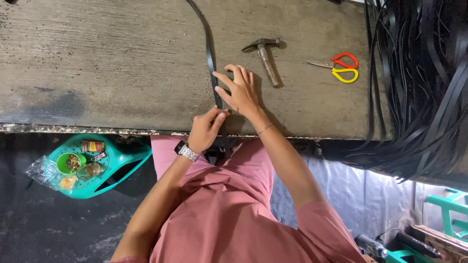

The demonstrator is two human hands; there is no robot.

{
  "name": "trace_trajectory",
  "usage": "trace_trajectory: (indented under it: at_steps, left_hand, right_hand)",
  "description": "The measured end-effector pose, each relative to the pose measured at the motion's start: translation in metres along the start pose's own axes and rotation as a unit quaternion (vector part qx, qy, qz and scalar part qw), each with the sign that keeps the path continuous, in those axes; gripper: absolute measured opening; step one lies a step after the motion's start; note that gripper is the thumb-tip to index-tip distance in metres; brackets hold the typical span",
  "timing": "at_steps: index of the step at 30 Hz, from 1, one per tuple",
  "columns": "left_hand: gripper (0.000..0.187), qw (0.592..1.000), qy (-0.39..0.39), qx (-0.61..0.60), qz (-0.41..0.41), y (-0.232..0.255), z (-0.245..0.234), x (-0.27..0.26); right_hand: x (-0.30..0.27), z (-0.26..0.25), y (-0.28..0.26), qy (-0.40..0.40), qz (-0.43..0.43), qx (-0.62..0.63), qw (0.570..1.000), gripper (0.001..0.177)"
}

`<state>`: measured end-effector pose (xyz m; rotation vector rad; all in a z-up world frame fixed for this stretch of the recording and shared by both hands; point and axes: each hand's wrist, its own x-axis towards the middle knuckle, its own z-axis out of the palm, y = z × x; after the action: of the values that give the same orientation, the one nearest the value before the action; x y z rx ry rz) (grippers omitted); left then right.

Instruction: Punching a series of holes into a leather strap using a hammer and a punch tool on a workbench.

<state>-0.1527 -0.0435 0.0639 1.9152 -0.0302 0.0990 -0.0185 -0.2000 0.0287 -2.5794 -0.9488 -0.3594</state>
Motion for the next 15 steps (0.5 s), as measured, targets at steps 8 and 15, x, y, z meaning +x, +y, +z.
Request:
trace_trajectory:
  at_steps: [8,15]
  left_hand:
    - [0.011,0.949,-0.07,0.145,0.273,-0.006,-0.005,-0.01]
    - [0.018,0.975,-0.094,0.058,0.194,-0.027,-0.021,-0.009]
  right_hand:
    - [-0.021,-0.012,-0.015,0.031,-0.042,-0.002,0.999,0.027]
    - [-0.014,-0.013,-0.007,0.028,-0.05,0.055,0.997,0.013]
